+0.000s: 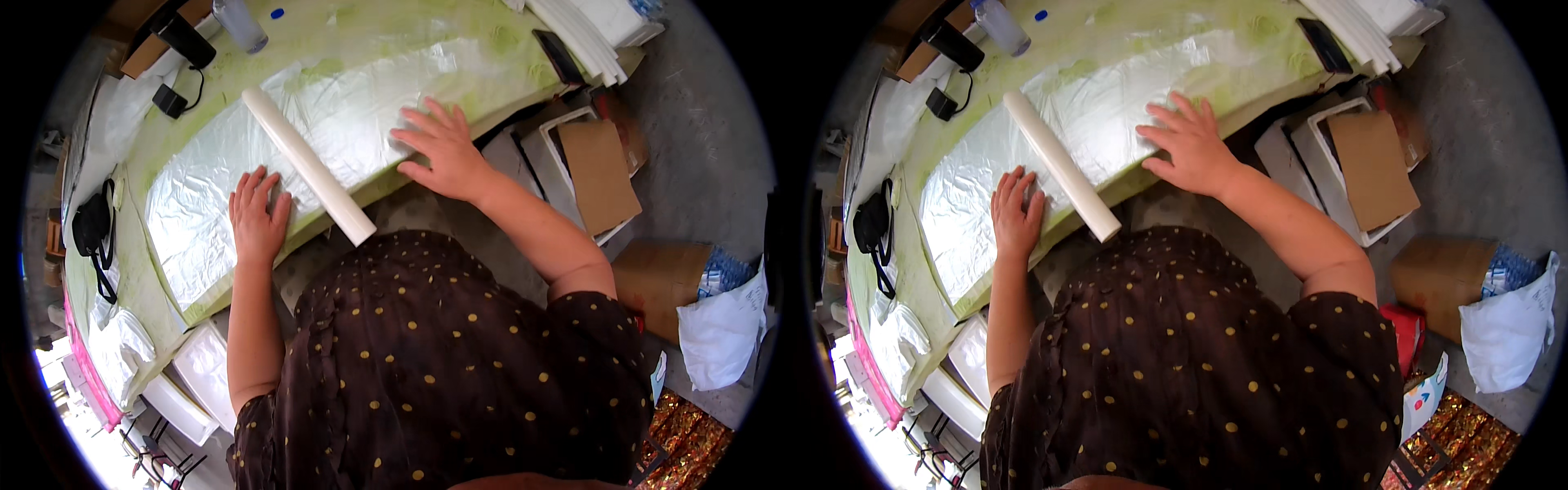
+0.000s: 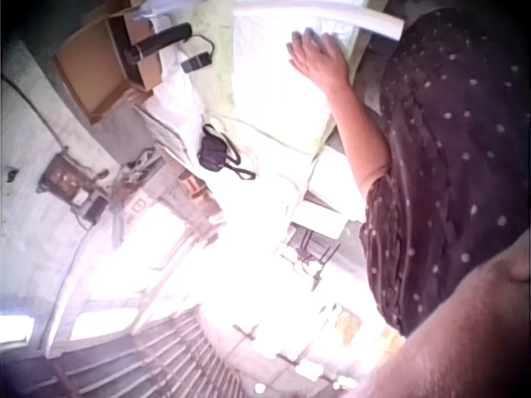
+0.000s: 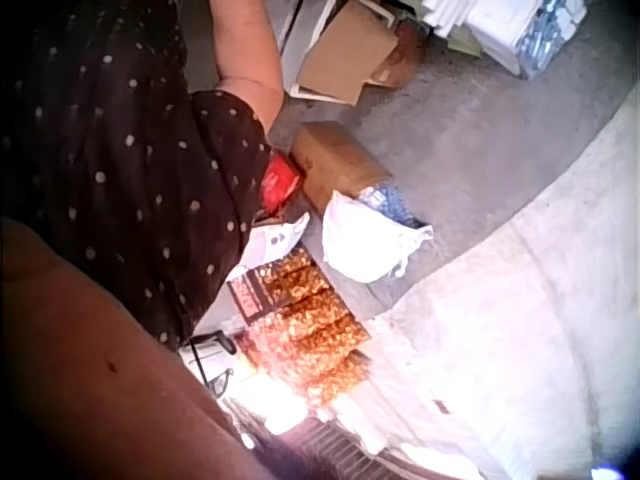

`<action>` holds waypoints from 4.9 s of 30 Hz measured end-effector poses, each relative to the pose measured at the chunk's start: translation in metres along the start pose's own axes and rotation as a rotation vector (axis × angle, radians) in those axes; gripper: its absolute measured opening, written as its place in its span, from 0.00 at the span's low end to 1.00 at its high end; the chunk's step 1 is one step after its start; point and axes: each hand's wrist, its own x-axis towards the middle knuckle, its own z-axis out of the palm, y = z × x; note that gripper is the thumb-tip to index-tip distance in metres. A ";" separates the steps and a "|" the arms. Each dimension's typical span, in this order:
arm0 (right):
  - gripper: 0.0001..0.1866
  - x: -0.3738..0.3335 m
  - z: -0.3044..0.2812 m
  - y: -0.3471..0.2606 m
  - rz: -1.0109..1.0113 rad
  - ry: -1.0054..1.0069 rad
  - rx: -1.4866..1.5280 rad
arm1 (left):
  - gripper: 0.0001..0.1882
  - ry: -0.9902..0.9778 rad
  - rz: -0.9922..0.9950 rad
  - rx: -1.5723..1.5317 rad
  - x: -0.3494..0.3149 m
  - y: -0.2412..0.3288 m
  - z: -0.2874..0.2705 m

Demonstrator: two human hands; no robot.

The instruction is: The person repeatedly wraps small white rectangular items in clear plastic film on a workbench. They unroll the film, place the item, fold the film around it, and place the wrapped item into a white tray. The process is repeated multiple times.

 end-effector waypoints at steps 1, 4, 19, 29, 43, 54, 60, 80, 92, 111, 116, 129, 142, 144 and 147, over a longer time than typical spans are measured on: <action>0.26 0.001 0.007 -0.004 -0.038 -0.012 0.011 | 0.20 0.002 0.005 0.001 0.002 0.000 0.001; 0.22 0.006 0.008 -0.003 -0.045 0.201 0.216 | 0.21 0.100 0.012 -0.036 0.000 -0.004 0.002; 0.09 -0.062 0.027 -0.008 0.440 0.628 0.682 | 0.23 -0.603 0.044 -0.329 0.121 0.152 0.025; 0.09 -0.085 0.037 -0.003 0.488 0.547 0.707 | 0.16 -0.644 -0.080 -0.425 0.132 0.148 0.051; 0.13 0.009 0.005 -0.005 -0.052 0.384 0.294 | 0.13 -0.528 -0.450 -1.091 0.136 0.129 0.028; 0.36 0.092 0.027 0.049 0.351 0.465 0.034 | 0.24 -0.546 -0.552 -1.167 0.136 0.137 0.009; 0.40 0.079 0.024 0.038 -0.094 0.440 -0.121 | 0.23 -0.254 -0.558 -1.264 0.181 0.166 0.020; 0.21 0.089 0.037 0.068 0.184 0.574 0.070 | 0.20 0.170 -0.976 -0.894 0.024 -0.117 -0.077; 0.17 0.090 0.038 0.071 0.202 0.516 0.013 | 0.36 0.278 -0.039 -0.172 0.040 -0.032 -0.021; 0.21 0.013 0.048 -0.118 -0.514 -0.049 0.544 | 0.33 -0.108 -0.133 0.056 0.018 0.012 0.013; 0.22 0.013 0.050 -0.117 -0.524 -0.046 0.514 | 0.31 -0.208 -0.158 0.064 0.021 0.019 0.002; 0.24 0.019 0.049 -0.129 -0.458 -0.058 0.457 | 0.28 -0.226 -0.280 -0.234 0.060 -0.006 -0.027; 0.24 0.049 0.044 -0.103 -0.230 0.201 0.356 | 0.29 -0.008 -0.026 -0.266 0.019 -0.008 -0.017; 0.25 0.065 0.050 -0.091 -0.126 0.235 0.209 | 0.34 0.012 -0.085 -0.258 0.010 0.004 -0.032; 0.30 0.100 0.060 -0.073 0.022 0.122 0.023 | 0.36 -0.036 -0.112 -0.269 0.001 -0.003 -0.021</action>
